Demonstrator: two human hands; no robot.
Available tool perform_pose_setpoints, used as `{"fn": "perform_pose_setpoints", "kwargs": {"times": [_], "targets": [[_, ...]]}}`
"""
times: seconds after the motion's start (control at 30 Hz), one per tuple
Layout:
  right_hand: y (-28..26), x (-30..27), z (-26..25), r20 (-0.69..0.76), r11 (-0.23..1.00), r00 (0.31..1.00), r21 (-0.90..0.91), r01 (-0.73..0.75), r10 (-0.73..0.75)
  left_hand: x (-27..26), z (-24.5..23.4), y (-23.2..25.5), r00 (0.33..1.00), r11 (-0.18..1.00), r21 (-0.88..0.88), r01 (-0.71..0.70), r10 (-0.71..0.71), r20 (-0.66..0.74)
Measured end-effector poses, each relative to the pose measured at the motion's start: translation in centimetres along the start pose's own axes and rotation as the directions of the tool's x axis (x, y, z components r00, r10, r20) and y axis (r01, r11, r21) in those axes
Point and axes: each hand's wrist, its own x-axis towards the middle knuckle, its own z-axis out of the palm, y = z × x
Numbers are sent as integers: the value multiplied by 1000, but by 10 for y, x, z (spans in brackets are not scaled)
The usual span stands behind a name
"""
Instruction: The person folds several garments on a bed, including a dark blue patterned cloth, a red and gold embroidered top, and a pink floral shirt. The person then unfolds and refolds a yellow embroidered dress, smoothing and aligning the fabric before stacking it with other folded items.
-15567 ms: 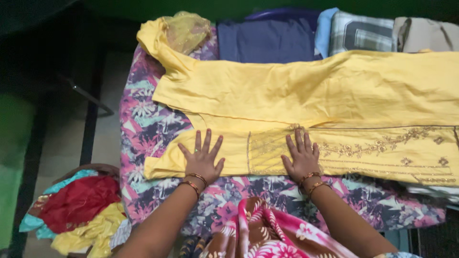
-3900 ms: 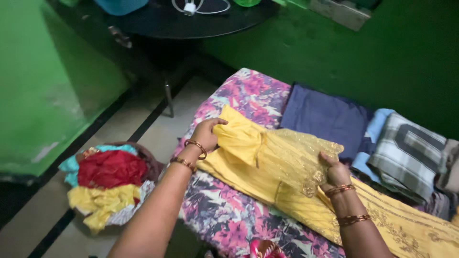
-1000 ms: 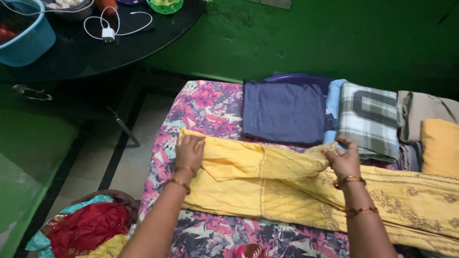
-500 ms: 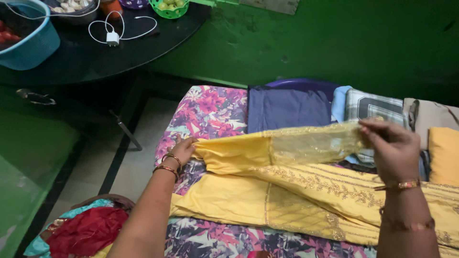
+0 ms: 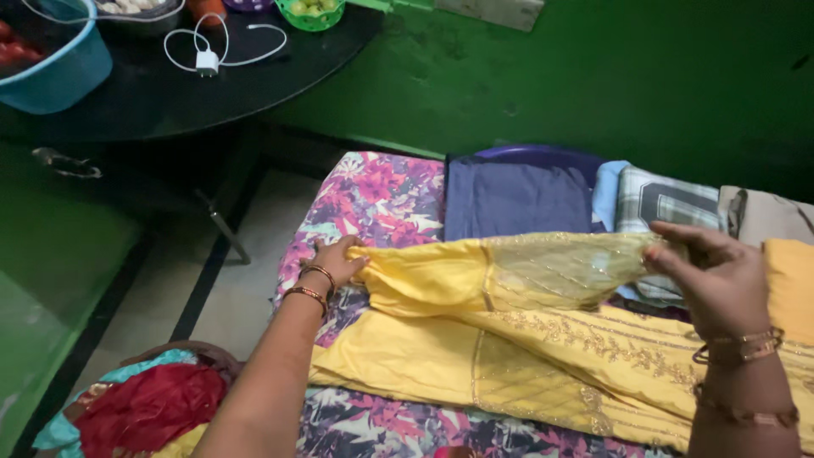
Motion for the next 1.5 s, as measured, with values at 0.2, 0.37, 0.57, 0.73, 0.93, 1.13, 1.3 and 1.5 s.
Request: {"fn": "perform_pose_setpoints", "kwargs": {"times": [0.2, 0.37, 0.57, 0.73, 0.93, 1.13, 1.3, 1.5], "targets": [[0, -11, -9, -72, 946, 997, -324, -20, -3, 0, 2, 0, 999, 998, -49, 28, -29, -33], [3, -15, -2, -150, 783, 988, -620, -56, -47, 3, 1, 0, 996, 996, -21, 84, -84, -28], [-25, -31, -9, 48, 667, 995, -739, 97, -91, 24, 11, -21, 986, 989, -103, -106, 90, -142], [-36, -36, -5, 437, 905, 857, -419, -74, 273, 41, 21, -45, 958, 953, -221, -208, 153, -244], [-27, -79, 17, 898, 951, 369, -140, -274, 239, 37, 9, -69, 865, 902, -105, -420, 362, -348], [39, -99, 5, 875, 868, 457, 95, -486, 160, 17, -21, -59, 969, 954, -212, -213, 179, -169], [165, -72, 11, 470, 767, 693, 53, -640, 546, 32, -21, -35, 890, 918, 22, -396, 390, -236], [270, -64, 16, 304, 817, 761, -149, -557, 574, 58, 6, -30, 879, 899, 28, -438, 434, -198]]}}
